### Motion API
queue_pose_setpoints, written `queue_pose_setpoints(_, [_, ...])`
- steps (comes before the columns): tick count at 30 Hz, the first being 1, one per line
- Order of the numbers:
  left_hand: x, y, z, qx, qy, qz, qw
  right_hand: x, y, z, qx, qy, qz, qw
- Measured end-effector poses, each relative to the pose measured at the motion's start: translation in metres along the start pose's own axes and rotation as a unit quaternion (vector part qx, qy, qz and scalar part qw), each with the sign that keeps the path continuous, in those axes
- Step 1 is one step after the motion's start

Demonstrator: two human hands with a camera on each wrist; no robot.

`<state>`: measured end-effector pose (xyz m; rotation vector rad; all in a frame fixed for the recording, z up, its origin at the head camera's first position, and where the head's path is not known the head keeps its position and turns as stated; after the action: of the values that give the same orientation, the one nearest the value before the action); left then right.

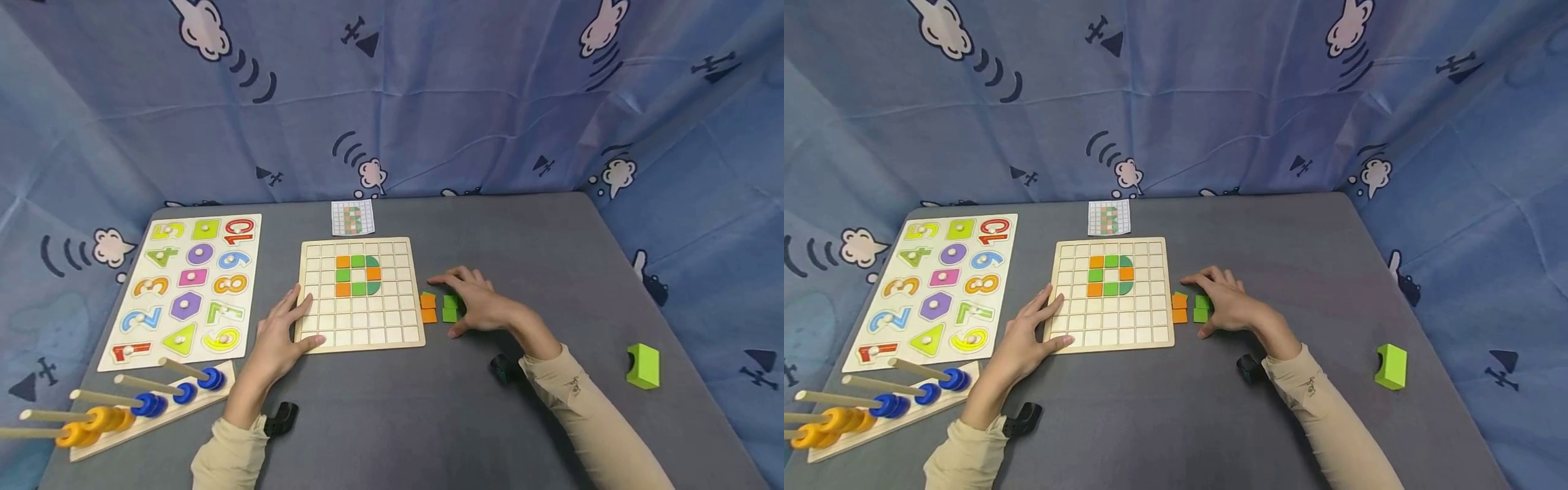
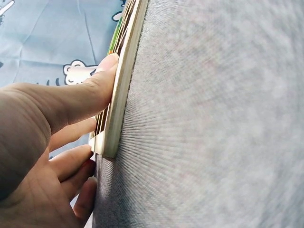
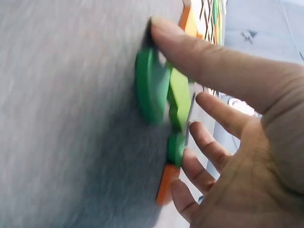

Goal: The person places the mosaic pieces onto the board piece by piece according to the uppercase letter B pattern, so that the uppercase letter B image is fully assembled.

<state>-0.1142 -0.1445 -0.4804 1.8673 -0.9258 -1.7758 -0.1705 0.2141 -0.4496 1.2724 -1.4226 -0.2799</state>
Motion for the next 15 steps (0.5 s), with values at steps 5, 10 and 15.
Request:
queue_pose_setpoints(5, [-0.0008, 0.0012, 0.0, -0.001, 0.0, -0.001, 1.0, -0.0109, 0.007, -0.0043, -0.025, 0.011, 0.026, 0.9993])
queue_pose_setpoints(10, [-0.001, 0.0011, 0.0, 0.001, 0.004, -0.001, 1.0, -0.0131, 0.008, -0.0044, -0.051, 0.034, 0.042, 0.9973])
queue_pose_setpoints(15, [-0.0017, 0.0017, -0.0014, -0.001, 0.001, 0.001, 1.0, -0.0122, 0.0077, -0.0049, -0.071, 0.036, 0.038, 0.9961])
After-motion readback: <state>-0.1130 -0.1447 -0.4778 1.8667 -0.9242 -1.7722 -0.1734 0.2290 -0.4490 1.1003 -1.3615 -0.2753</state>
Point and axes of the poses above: each hand's wrist, its own z-axis towards the middle knuckle, its own y-axis out of the back of the hand, x = y × z, the point moved 4 cm from there along z, towards the middle knuckle
